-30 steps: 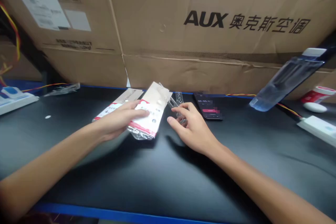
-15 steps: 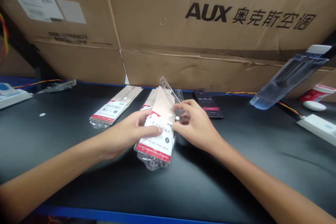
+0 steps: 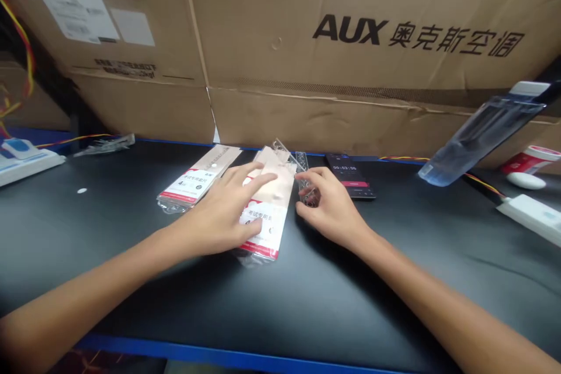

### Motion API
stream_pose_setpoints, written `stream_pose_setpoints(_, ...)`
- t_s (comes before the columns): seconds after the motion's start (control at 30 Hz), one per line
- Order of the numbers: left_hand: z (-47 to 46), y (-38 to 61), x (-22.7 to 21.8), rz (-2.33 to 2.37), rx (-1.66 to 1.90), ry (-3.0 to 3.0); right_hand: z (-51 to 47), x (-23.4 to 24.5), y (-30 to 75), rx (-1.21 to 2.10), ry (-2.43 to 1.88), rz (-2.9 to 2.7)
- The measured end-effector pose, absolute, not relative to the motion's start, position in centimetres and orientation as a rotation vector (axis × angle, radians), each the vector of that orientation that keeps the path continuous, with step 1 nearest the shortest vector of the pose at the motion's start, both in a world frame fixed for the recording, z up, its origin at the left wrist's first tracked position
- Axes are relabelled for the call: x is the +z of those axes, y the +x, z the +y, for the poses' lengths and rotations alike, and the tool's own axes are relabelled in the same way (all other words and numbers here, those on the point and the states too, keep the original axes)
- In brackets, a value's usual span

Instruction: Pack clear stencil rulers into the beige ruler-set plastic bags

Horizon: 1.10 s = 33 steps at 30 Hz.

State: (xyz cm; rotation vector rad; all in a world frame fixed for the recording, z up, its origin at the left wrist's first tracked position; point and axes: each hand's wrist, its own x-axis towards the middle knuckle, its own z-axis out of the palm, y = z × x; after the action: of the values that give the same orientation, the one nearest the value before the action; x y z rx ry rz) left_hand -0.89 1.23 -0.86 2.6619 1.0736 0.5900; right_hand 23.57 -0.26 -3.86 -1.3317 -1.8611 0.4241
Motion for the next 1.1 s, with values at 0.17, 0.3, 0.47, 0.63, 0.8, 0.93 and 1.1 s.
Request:
stream_pose_setpoints(0.17, 0.9, -0.3, -1.0, 0.807, 0.391, 2.778, -1.4, -2.6, 22.5, 0.272, -1.216, -1.866)
stream_pose_setpoints(0.3, 0.5, 0.2, -1.2, 0.921, 0.423, 2.681, -2.1, -2.1, 21.7, 0.272, -1.188, -1.970)
stream_pose_setpoints(0.47, 0.4, 0.5, -1.5, 0.918, 0.395, 2.708, -2.0, -2.7, 21.8, 0.379, -1.183, -1.984)
stream_pose_setpoints(0.63, 0.4, 0.6, -2.0, 0.780, 0.445, 2.667, -1.7, -3.0, 22.0, 0.461, -1.189, -1.931)
stream_pose_setpoints(0.8, 0.3, 0.5, -2.5, 0.649, 0.433, 2.647, -1.3, -3.0, 22.4, 0.402, -1.195, -1.951)
stream_pose_setpoints(0.93, 0.2, 0.6, -2.5, 0.564, 0.410, 2.693, -1.1, -2.7, 22.9, 0.254, -1.207, -2.019)
stream_pose_setpoints(1.1, 0.2, 0.9, -2.3, 0.604, 0.436, 2.729, -1.0, -2.3, 23.1, 0.322, -1.320, -2.066)
